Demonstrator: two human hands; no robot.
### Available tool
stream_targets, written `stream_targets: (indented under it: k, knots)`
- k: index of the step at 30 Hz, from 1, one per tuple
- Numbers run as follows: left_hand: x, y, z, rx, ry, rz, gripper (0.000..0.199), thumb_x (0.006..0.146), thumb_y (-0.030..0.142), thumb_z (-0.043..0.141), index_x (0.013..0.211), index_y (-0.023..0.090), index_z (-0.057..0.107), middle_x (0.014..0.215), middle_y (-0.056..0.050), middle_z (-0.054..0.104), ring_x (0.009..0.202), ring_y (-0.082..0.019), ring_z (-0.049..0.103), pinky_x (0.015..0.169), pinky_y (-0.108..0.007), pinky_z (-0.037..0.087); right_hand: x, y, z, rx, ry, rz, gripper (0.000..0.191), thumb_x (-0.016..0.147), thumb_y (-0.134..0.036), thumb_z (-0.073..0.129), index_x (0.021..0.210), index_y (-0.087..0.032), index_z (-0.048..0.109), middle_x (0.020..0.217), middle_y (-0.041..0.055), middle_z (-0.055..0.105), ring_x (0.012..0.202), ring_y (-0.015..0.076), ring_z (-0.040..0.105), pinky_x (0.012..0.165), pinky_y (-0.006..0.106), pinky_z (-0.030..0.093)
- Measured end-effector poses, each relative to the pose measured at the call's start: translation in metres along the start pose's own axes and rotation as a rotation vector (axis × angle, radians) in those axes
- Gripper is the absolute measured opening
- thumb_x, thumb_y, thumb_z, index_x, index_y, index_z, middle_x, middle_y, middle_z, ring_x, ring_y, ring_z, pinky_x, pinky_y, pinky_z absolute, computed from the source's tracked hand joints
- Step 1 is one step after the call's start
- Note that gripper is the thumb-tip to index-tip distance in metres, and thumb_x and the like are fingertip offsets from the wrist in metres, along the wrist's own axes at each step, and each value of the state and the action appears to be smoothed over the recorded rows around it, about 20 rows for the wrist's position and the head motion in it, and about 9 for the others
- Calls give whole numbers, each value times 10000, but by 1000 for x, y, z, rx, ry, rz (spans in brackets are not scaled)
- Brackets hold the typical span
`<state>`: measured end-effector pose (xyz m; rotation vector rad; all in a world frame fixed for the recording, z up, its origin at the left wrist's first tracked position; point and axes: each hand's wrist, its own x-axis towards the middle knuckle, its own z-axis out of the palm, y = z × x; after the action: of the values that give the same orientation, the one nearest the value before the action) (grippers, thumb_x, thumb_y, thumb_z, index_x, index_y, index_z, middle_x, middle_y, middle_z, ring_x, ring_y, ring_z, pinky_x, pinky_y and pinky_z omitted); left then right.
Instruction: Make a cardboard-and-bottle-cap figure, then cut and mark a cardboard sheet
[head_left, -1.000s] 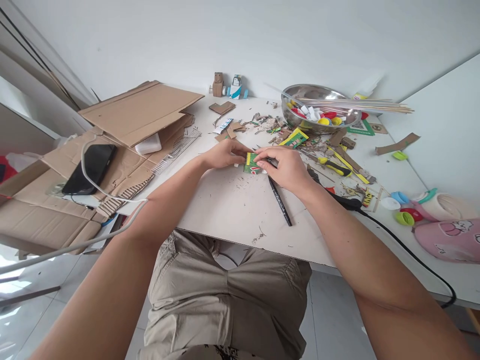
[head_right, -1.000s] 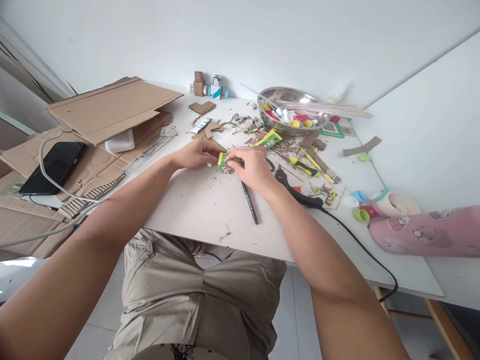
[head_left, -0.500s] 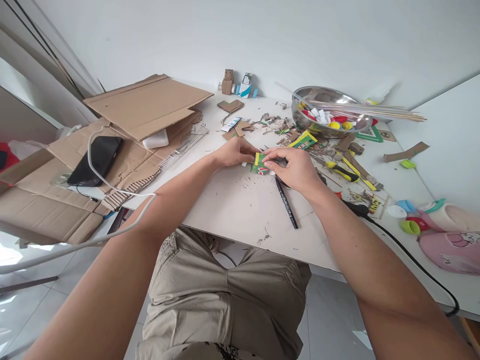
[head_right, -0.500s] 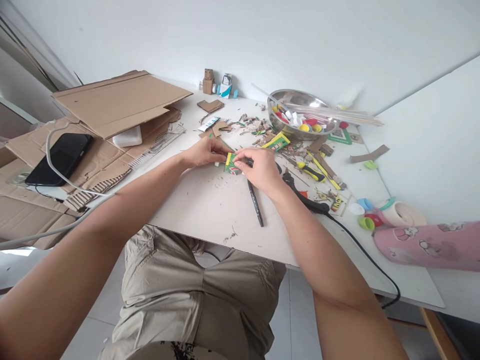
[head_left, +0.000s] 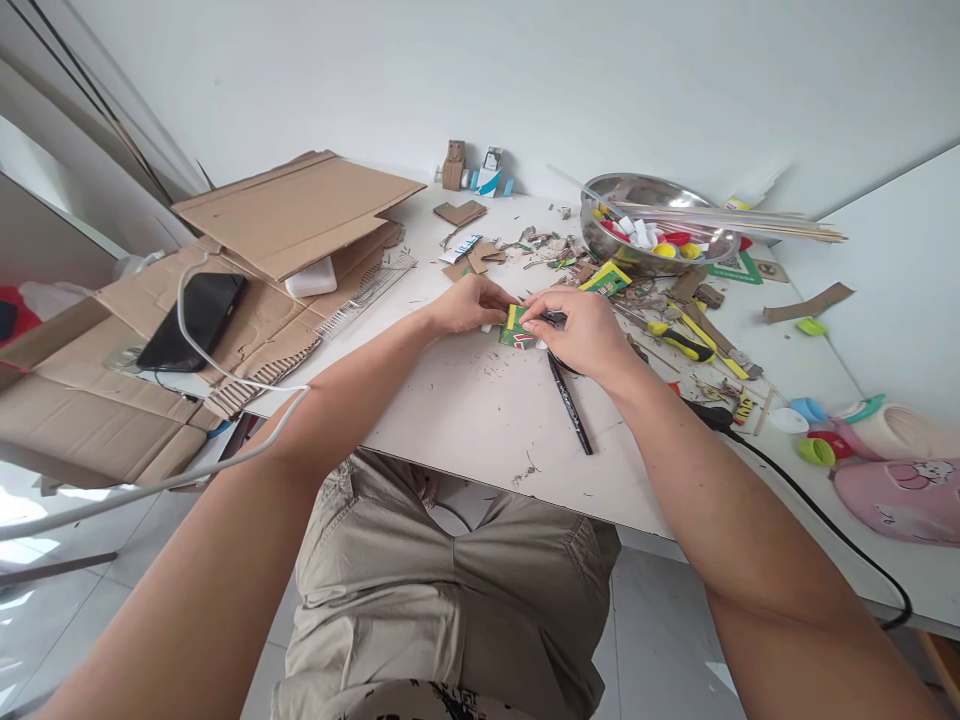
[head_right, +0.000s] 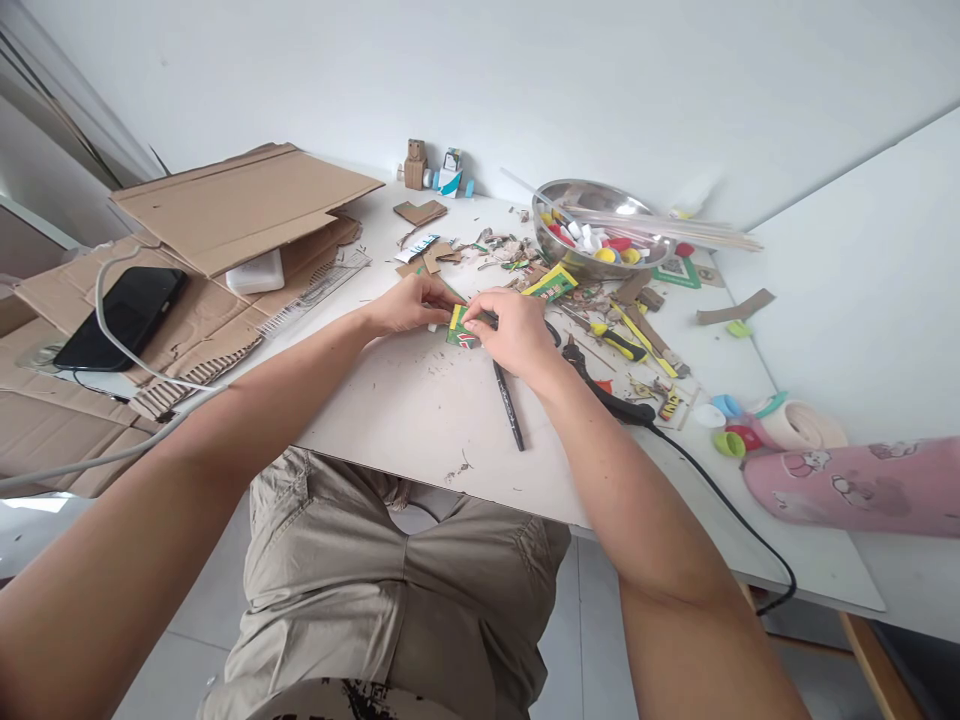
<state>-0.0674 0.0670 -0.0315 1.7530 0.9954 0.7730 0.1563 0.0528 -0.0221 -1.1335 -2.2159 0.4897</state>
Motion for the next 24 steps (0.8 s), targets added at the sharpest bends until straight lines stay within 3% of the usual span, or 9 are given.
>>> stream_targets:
  k: [11,16,24]
  knots:
    - [1,1,1,-21,-10,-16,264,732,81,746,973,114,849,844,-58,846,759,-140,722,744,-251,586,1,-5,-1,-13,-19,-8,145,843,-200,776,929,-293,846,1055,53,852,1038,349,777,1021,557,575]
    - [0,1,6,-86,75,-95,205,726,48,774,911,136,758,905,-83,843,785,-149,730,703,-264,573,1,-3,-1,-22,3,52,91,849,-295,827,939,-296,841,1026,66,863,1009,372,787,1044,627,558]
    - [2,-1,8,-27,106,-65,161,731,90,795,758,181,665,797,-34,779,747,-141,677,694,-273,561,2,4,1,-12,20,34,110,850,-342,842,944,-287,836,960,50,873,945,336,801,1018,583,587]
